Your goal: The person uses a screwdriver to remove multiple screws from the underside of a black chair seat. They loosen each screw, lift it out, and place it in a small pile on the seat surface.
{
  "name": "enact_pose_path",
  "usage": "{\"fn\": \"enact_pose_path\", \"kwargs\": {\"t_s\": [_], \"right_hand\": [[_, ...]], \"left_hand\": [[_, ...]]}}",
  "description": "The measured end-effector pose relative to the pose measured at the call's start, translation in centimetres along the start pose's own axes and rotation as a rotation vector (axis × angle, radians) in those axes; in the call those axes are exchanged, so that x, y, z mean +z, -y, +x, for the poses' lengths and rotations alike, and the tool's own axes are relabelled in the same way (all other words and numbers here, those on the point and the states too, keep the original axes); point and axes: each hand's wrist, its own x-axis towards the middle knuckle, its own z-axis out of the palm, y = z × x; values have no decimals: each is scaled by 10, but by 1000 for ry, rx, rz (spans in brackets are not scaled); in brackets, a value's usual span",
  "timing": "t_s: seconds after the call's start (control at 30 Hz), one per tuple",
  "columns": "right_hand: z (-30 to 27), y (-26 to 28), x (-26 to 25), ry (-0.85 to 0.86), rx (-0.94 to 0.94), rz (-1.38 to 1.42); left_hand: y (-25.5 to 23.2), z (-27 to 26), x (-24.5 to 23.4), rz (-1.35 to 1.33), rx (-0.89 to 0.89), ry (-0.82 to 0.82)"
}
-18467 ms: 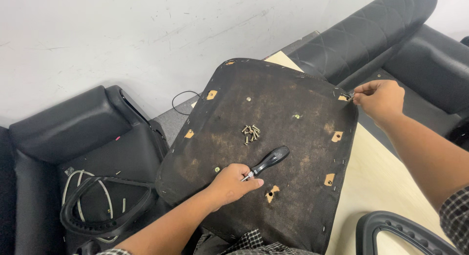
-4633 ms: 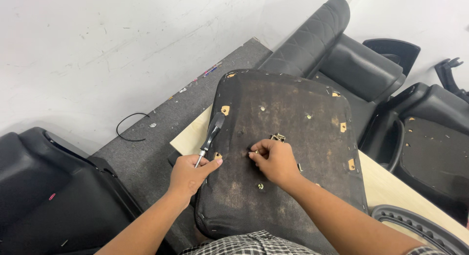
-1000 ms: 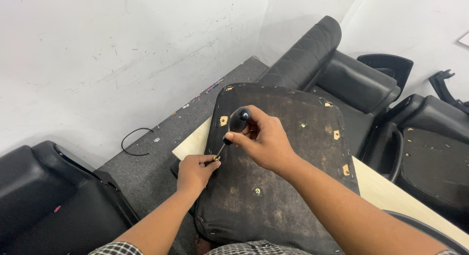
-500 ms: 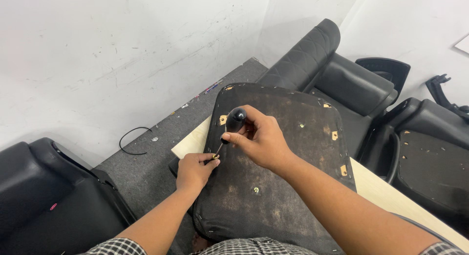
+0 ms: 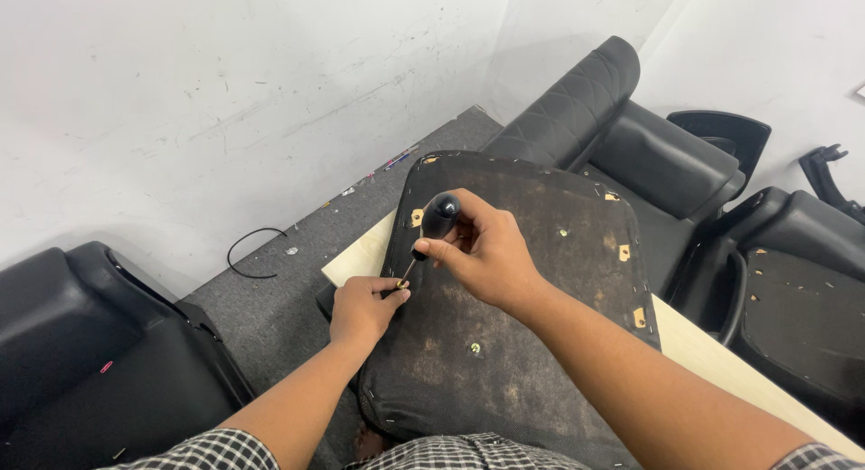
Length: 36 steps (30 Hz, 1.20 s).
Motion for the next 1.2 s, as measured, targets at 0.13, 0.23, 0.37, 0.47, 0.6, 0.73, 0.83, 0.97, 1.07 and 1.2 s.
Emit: {"fn": "enact_pose_path", "kwargs": {"t_s": [0.13,0.23,0.37,0.47,0.6,0.73,0.83,0.97,1.07,1.2], "right_hand": [[1,0,0,32,-14,2],[0,0,-1,32,-26,9],[0,-1,-2,23,-6,32],[0,-2,-2,31,1,4],[3,0,-2,32,-13,-44],[3,11,-2,74,-103,-135],[5,22,-3,135,-178,-178],[10,36,-4,205,-374,-254],[16,45,-6,255,-424,-326],[27,59,-6,349,-330,-547]], "left_hand": [[-1,-1,-1,6,-21,7],[0,-1,0,-8,-19,0],[1,0,1,-18,-18,-6],[2,0,2,-28,3,-15],[3,1,2,-21,-8,-17],[5,1,3,-24,-14,-14],[7,4,4,-36,2,-7],[11,6,6,-75,85,-49],[14,8,7,-77,83,-42],[16,7,8,-114,155,-57]]}}
